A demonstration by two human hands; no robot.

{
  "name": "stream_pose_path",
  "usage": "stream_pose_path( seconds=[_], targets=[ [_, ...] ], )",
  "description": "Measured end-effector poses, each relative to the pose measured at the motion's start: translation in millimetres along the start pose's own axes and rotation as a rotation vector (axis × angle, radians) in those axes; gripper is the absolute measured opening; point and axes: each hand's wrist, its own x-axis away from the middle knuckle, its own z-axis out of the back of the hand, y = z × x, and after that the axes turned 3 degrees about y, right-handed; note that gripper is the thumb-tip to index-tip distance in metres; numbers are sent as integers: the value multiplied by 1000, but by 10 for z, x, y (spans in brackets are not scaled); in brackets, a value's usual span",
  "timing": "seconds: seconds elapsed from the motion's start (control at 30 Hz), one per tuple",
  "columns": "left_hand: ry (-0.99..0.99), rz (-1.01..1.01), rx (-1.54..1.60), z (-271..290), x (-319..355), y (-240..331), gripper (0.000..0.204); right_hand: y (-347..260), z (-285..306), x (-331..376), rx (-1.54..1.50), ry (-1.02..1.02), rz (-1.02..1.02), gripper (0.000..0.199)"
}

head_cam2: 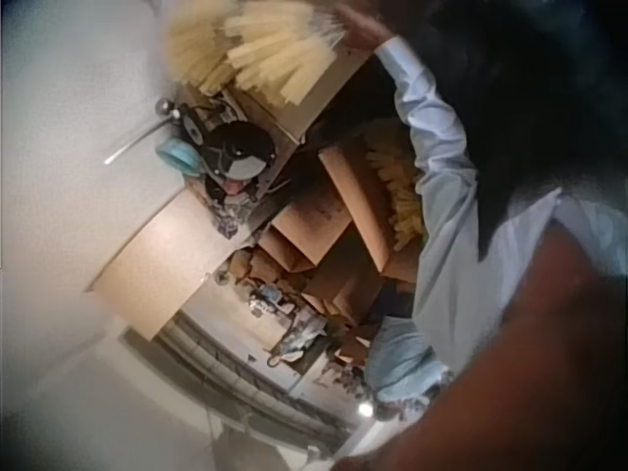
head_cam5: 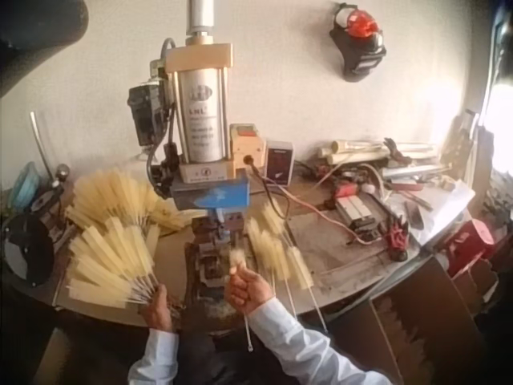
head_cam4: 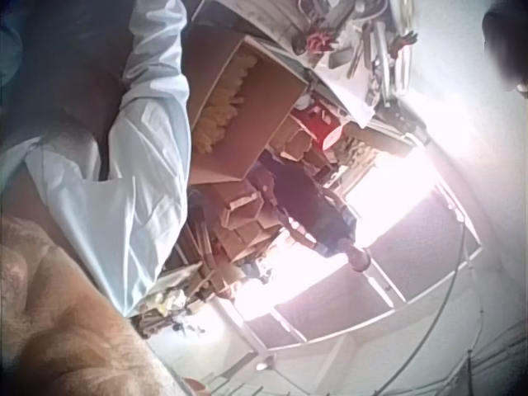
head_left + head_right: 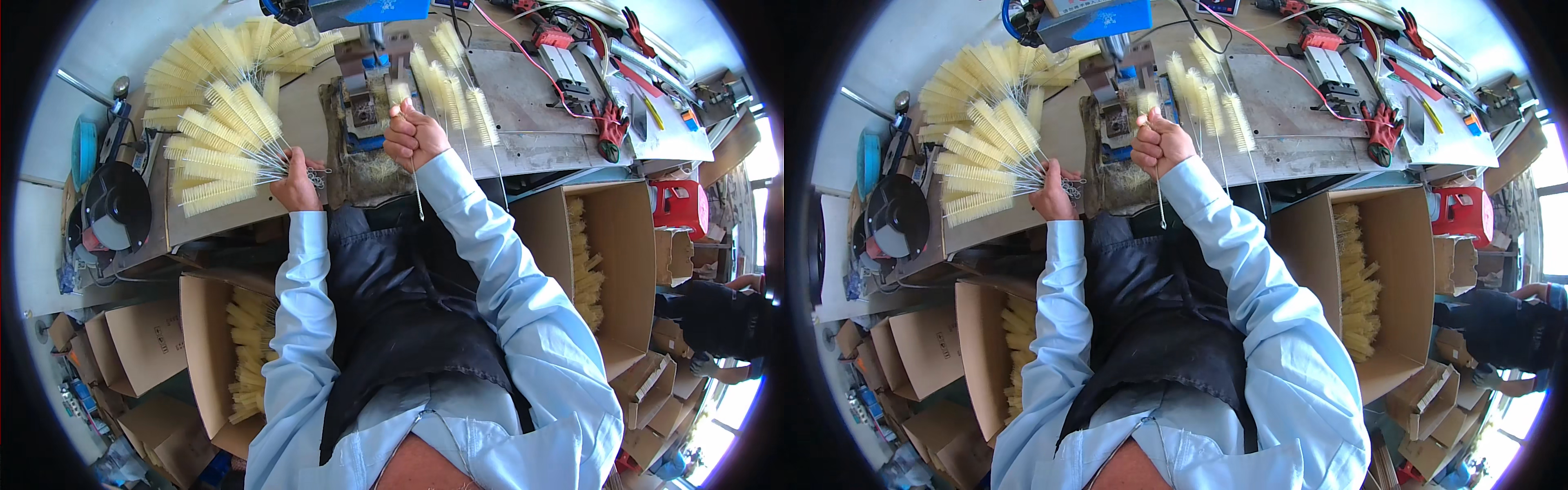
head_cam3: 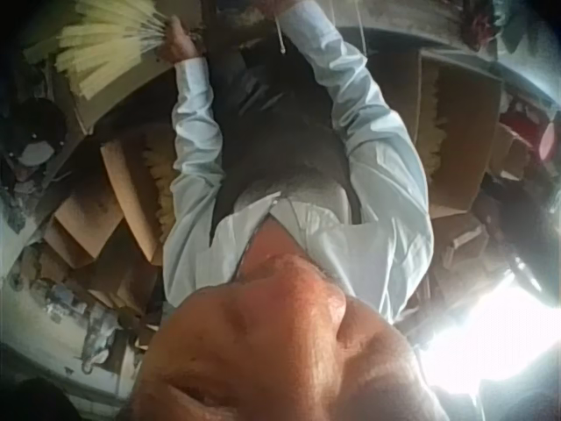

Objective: Assembling yellow-bristled brushes using a wire insertion machine and organizing them in cardboard boxes.

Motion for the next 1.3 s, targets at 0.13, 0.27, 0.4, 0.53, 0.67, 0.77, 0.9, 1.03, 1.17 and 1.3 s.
stream_pose_path(
  seconds=[0.13,0.27,0.4,0.53,0.67,0.77,0.9,1.03,1.17,1.3],
  targets=[
    [35,38,5,-100,48,67,8,-99,-88,-13,11,107,-55,35],
    [40,35,34,-64,34,83,8,-81,-165,29,200,175,-11,35],
    [25,21,9,-25,39,28,8,-95,-132,91,450,231,75,39],
    [35,65,31,-95,70,75,9,-113,-214,63,422,260,60,39],
    [30,128,63,-56,14,76,8,-191,-415,-73,88,341,-138,34],
    [-28,85,72,-39,38,91,7,-134,-328,73,415,293,21,33],
    [-2,65,27,-72,78,105,9,-150,-263,180,495,303,88,35],
    [37,107,37,-90,76,106,11,-285,-198,574,972,508,443,41],
    [22,54,56,-43,23,62,11,-795,401,765,1736,933,942,39],
    [20,78,81,-57,38,36,11,-792,635,807,2065,975,829,44]
  ],
)
